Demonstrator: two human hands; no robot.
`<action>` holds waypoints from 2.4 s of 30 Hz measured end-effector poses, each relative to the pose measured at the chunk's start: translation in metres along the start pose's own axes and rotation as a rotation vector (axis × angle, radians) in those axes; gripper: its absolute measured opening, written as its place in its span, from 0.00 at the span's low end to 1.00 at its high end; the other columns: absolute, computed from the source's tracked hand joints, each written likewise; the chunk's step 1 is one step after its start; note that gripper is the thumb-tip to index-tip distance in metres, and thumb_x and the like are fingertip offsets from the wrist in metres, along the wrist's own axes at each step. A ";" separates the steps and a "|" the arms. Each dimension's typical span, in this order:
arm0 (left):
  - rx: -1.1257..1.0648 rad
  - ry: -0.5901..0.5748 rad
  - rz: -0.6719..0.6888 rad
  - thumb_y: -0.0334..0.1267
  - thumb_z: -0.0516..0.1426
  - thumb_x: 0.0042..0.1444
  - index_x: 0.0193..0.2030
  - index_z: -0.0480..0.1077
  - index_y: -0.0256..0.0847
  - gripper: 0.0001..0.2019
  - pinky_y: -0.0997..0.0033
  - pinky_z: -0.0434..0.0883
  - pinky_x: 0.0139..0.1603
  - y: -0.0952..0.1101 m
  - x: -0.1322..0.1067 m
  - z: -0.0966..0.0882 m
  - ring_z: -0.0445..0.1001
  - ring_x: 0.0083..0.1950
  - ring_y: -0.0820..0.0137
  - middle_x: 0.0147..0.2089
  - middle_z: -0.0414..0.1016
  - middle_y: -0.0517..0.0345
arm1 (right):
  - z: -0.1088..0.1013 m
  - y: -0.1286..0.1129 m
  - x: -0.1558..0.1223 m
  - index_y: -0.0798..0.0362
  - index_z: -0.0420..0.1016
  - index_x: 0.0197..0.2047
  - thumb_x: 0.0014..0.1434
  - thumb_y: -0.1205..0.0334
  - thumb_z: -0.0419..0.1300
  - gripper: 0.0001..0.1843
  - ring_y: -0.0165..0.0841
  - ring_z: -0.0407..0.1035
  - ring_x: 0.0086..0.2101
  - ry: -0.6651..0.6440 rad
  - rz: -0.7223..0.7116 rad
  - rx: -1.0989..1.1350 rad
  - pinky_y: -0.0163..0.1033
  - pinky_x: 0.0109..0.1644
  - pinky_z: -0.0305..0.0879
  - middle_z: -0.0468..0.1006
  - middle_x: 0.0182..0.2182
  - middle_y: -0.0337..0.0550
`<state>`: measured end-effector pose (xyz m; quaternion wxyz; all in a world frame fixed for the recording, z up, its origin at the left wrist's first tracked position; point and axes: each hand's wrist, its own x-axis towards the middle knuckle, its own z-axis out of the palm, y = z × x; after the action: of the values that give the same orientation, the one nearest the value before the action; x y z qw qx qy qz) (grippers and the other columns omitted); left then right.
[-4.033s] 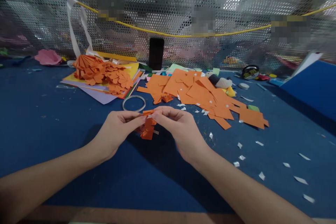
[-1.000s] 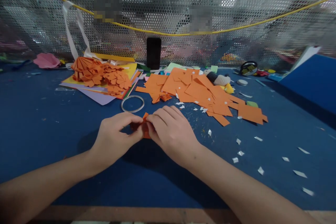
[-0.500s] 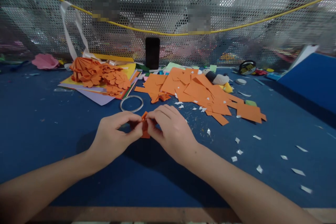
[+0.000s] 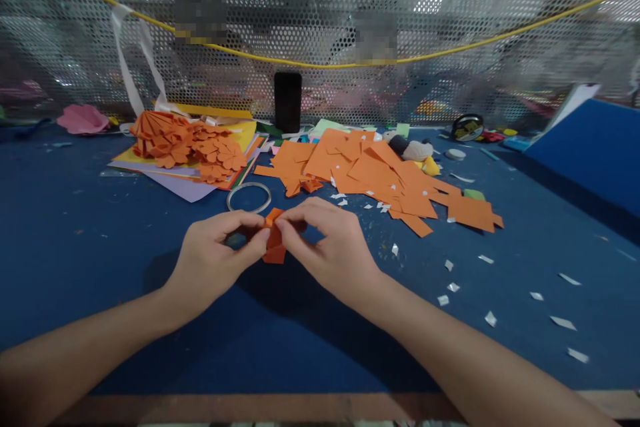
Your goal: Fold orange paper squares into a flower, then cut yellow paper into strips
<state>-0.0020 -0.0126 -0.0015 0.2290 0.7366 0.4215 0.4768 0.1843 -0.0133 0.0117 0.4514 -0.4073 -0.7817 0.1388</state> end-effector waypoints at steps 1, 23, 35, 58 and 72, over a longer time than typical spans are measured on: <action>-0.028 -0.003 -0.040 0.31 0.61 0.57 0.33 0.77 0.39 0.03 0.79 0.71 0.35 0.000 0.001 0.000 0.76 0.30 0.75 0.30 0.80 0.64 | 0.000 0.000 0.000 0.52 0.78 0.34 0.64 0.66 0.60 0.07 0.29 0.72 0.30 0.025 0.076 0.030 0.35 0.36 0.67 0.79 0.29 0.39; -0.326 -0.122 -0.351 0.38 0.61 0.59 0.40 0.81 0.41 0.07 0.77 0.75 0.37 -0.009 0.005 0.001 0.80 0.36 0.71 0.36 0.84 0.59 | 0.005 0.016 0.005 0.53 0.84 0.28 0.51 0.55 0.73 0.10 0.28 0.67 0.28 -0.143 0.781 0.862 0.36 0.35 0.64 0.76 0.25 0.39; -0.180 -0.074 -0.276 0.40 0.62 0.59 0.34 0.79 0.39 0.07 0.77 0.72 0.31 -0.007 0.008 -0.002 0.77 0.31 0.71 0.31 0.81 0.59 | 0.006 0.014 0.004 0.54 0.82 0.27 0.53 0.54 0.71 0.12 0.28 0.66 0.28 -0.186 0.718 0.759 0.36 0.35 0.63 0.77 0.25 0.39; -0.026 -0.172 -0.135 0.40 0.59 0.63 0.39 0.79 0.43 0.07 0.72 0.74 0.38 -0.011 0.013 -0.002 0.79 0.36 0.68 0.37 0.83 0.59 | 0.008 0.011 0.003 0.54 0.82 0.30 0.51 0.52 0.71 0.13 0.30 0.72 0.28 -0.170 0.693 0.587 0.37 0.34 0.68 0.81 0.27 0.41; 0.853 -0.315 0.089 0.29 0.50 0.65 0.48 0.73 0.33 0.11 0.54 0.71 0.50 -0.038 0.019 -0.009 0.74 0.48 0.54 0.45 0.78 0.44 | 0.000 0.030 0.006 0.49 0.83 0.37 0.58 0.68 0.59 0.11 0.39 0.77 0.41 -0.137 0.218 -0.148 0.45 0.47 0.69 0.84 0.37 0.43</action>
<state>-0.0217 0.0232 -0.0166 -0.0542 0.8459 0.5083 0.1522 0.1983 0.0097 -0.0021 0.3479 -0.5115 -0.7700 0.1563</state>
